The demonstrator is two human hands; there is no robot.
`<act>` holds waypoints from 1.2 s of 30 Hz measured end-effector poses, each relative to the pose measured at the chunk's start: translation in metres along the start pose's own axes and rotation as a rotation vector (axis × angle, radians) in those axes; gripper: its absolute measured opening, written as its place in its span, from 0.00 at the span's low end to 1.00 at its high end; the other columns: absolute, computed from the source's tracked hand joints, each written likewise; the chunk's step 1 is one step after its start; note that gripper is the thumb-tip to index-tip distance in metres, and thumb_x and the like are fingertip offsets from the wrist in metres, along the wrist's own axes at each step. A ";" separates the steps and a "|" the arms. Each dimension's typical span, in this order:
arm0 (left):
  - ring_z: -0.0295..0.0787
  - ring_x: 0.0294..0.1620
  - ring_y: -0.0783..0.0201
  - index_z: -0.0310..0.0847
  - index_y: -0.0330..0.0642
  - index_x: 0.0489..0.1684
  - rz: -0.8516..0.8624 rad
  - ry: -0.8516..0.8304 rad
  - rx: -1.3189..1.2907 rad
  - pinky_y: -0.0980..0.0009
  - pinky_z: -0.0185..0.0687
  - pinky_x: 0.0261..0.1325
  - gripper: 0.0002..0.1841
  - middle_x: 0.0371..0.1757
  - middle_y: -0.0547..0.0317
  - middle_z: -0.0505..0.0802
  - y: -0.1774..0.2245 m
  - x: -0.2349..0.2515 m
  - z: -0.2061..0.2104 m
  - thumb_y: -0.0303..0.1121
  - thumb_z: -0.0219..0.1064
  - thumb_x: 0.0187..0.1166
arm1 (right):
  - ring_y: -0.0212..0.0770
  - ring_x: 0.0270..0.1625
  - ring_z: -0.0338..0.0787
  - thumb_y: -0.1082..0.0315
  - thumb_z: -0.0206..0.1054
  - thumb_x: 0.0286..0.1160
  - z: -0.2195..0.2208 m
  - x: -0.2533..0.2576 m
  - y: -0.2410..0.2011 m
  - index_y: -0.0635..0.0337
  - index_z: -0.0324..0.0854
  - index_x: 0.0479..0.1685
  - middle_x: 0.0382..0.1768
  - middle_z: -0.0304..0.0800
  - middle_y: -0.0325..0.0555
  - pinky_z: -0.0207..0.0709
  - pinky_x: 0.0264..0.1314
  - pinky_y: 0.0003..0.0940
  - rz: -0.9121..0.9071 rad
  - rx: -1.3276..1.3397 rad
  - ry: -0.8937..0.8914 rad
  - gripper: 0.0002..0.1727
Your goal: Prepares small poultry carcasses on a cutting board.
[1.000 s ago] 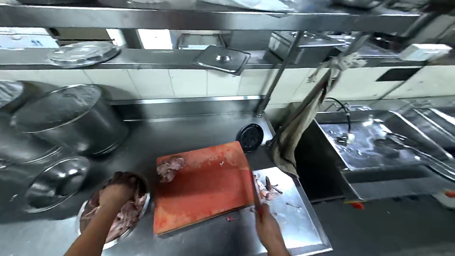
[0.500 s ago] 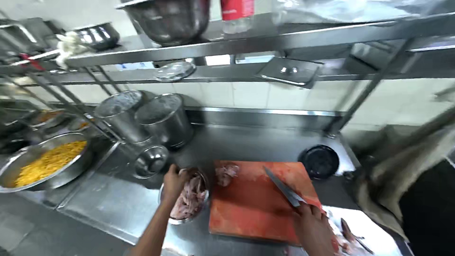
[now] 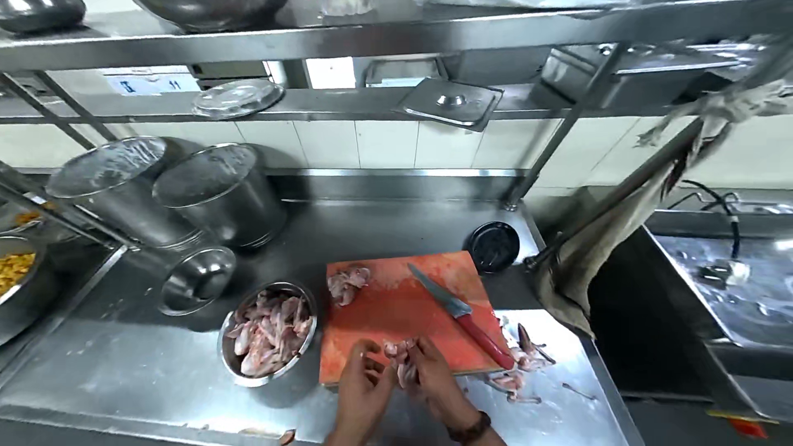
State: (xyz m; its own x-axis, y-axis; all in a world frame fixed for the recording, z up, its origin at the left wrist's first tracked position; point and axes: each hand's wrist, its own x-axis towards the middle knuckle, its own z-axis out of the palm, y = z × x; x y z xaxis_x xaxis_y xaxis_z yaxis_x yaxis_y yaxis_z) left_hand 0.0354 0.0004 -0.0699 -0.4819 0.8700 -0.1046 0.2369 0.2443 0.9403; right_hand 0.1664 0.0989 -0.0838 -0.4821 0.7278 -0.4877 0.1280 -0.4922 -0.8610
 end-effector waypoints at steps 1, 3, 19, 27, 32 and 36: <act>0.94 0.39 0.65 0.75 0.40 0.70 0.020 -0.045 0.051 0.65 0.95 0.41 0.28 0.63 0.53 0.88 0.001 0.002 -0.001 0.40 0.76 0.72 | 0.38 0.31 0.87 0.60 0.51 0.94 -0.004 -0.006 0.002 0.63 0.75 0.62 0.38 0.88 0.47 0.84 0.32 0.34 0.034 -0.036 -0.025 0.16; 0.93 0.47 0.66 0.74 0.39 0.76 0.122 -0.195 0.148 0.64 0.93 0.54 0.27 0.66 0.50 0.88 -0.006 0.012 0.006 0.40 0.71 0.80 | 0.36 0.29 0.84 0.61 0.52 0.92 -0.008 -0.017 0.004 0.60 0.71 0.71 0.38 0.86 0.45 0.80 0.30 0.33 0.092 -0.105 -0.127 0.18; 0.93 0.58 0.50 0.90 0.41 0.49 -0.024 -0.486 0.744 0.47 0.84 0.64 0.34 0.53 0.50 0.95 0.015 0.027 0.036 0.58 0.41 0.92 | 0.56 0.52 0.94 0.47 0.45 0.86 -0.009 -0.060 -0.010 0.57 0.85 0.50 0.43 0.93 0.54 0.84 0.51 0.58 0.043 -1.218 -0.017 0.27; 0.70 0.13 0.79 0.77 0.54 0.14 -0.106 -0.434 -0.483 0.78 0.66 0.18 0.26 0.13 0.76 0.78 0.053 0.014 0.026 0.50 0.49 0.88 | 0.45 0.25 0.84 0.50 0.47 0.83 -0.014 -0.084 -0.070 0.53 0.77 0.15 0.15 0.76 0.42 0.73 0.27 0.51 -0.370 -0.869 0.042 0.28; 0.77 0.22 0.71 0.81 0.45 0.25 -0.160 -0.237 -0.242 0.70 0.75 0.28 0.27 0.21 0.66 0.82 0.006 0.022 0.041 0.48 0.43 0.92 | 0.26 0.15 0.66 0.53 0.44 0.93 0.001 -0.060 -0.029 0.53 0.78 0.30 0.16 0.71 0.31 0.61 0.17 0.24 0.089 -0.005 0.021 0.25; 0.88 0.48 0.67 0.87 0.38 0.47 0.120 -0.248 -0.108 0.65 0.86 0.56 0.26 0.48 0.56 0.90 -0.017 0.027 0.037 0.47 0.44 0.94 | 0.29 0.20 0.75 0.57 0.49 0.95 -0.010 -0.059 -0.022 0.57 0.73 0.57 0.28 0.79 0.39 0.73 0.22 0.24 0.245 0.313 -0.216 0.14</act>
State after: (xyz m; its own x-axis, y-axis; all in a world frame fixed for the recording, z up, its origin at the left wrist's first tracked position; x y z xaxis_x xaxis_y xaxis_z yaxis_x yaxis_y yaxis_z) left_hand 0.0493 0.0358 -0.1010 -0.2313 0.9714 -0.0540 0.1825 0.0978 0.9783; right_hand 0.2005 0.0710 -0.0374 -0.6441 0.4719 -0.6021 0.0086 -0.7825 -0.6225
